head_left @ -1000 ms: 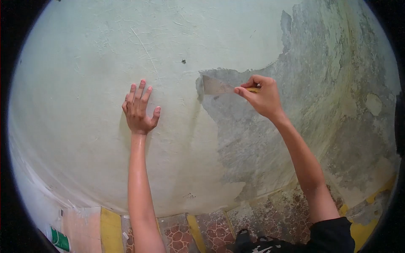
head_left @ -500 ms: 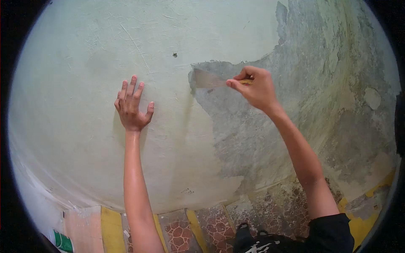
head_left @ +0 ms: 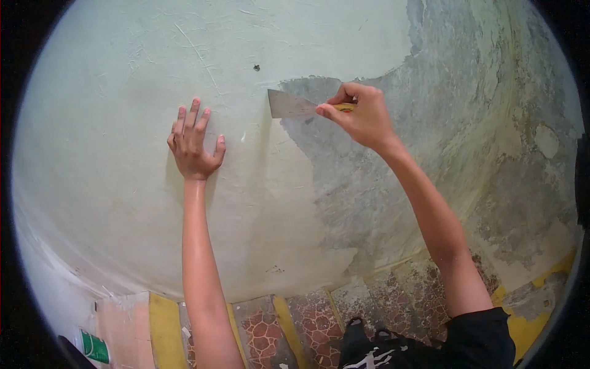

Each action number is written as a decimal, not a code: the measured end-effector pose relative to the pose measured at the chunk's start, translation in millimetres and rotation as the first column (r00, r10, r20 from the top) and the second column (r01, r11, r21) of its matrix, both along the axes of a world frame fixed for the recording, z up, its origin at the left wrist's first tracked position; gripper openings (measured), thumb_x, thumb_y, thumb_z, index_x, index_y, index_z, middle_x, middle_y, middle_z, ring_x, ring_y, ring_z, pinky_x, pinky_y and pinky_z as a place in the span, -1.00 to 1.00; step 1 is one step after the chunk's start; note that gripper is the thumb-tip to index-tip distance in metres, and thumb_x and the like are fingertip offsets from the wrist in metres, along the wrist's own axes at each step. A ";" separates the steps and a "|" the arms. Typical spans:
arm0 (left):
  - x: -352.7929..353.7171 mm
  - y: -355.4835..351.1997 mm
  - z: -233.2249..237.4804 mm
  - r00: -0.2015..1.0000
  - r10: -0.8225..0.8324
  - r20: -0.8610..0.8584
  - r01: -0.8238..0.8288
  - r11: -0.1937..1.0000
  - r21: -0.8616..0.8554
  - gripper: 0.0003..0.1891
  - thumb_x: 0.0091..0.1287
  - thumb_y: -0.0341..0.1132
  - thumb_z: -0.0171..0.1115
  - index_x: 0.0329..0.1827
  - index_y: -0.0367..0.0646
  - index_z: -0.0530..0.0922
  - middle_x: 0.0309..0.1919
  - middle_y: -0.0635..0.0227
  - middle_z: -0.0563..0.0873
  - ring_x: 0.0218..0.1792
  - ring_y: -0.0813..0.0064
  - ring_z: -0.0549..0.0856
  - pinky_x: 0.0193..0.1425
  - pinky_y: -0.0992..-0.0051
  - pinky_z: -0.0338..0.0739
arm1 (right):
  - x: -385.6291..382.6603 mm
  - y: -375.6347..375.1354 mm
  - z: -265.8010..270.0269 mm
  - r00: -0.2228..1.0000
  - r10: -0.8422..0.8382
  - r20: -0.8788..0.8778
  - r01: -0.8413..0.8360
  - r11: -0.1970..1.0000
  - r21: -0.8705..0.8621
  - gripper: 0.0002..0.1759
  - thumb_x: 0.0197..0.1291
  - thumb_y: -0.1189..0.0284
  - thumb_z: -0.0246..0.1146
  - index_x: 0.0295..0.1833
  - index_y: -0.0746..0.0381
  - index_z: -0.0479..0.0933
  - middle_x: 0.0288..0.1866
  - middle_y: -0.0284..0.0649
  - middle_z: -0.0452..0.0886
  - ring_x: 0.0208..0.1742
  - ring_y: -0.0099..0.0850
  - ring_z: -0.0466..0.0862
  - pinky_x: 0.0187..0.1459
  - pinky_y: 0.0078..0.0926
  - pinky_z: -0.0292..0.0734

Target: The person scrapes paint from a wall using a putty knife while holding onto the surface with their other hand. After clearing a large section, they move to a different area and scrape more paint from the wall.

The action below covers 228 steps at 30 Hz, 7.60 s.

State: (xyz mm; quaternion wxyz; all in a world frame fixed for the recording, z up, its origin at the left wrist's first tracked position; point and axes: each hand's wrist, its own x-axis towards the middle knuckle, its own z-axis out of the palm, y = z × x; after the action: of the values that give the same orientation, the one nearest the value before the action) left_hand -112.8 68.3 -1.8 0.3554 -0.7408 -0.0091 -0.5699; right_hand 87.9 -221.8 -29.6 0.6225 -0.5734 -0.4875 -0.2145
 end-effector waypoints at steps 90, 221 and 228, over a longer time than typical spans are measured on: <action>3.0 2.7 4.4 1.000 0.005 0.018 -0.005 0.999 0.041 -0.39 0.12 -0.06 0.23 0.33 0.19 0.51 0.47 0.56 0.45 0.48 0.30 0.37 0.45 0.35 0.17 | -6.5 -21.5 -157.4 0.984 -0.179 -0.011 0.176 0.977 -0.124 -0.71 0.03 0.34 0.53 -0.47 0.20 0.55 -0.47 -0.28 0.58 -0.47 -0.24 0.63 -0.45 -0.35 0.52; 19.1 39.1 -195.8 0.947 -0.012 0.321 -0.041 0.987 0.158 -0.42 0.45 0.27 -0.09 0.54 0.63 0.19 0.58 0.76 0.19 0.57 0.37 0.19 0.61 0.09 0.04 | -47.4 2.9 -447.2 0.952 -0.248 -0.178 0.251 0.968 -0.005 -0.74 -0.02 0.41 0.58 -0.46 0.32 0.63 -0.51 -0.23 0.64 -0.48 -0.53 0.61 -0.45 -0.56 0.45; 17.3 34.2 -197.2 0.940 0.050 0.336 -0.091 0.990 0.109 -0.43 0.43 0.23 -0.02 0.52 0.62 0.24 0.55 0.78 0.26 0.53 0.38 0.25 0.59 0.15 0.08 | -50.6 2.1 -443.6 0.952 -0.274 -0.136 0.273 0.962 -0.033 -0.73 -0.03 0.38 0.57 -0.47 0.31 0.64 -0.50 -0.23 0.65 -0.51 -0.48 0.62 -0.46 -0.50 0.46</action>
State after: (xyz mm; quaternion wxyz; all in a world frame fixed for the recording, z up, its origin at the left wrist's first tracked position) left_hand -95.6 102.5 -199.0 0.4137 -0.6100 -0.0604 -0.6731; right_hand 37.4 -219.7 -473.3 0.6153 -0.6532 -0.3603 -0.2548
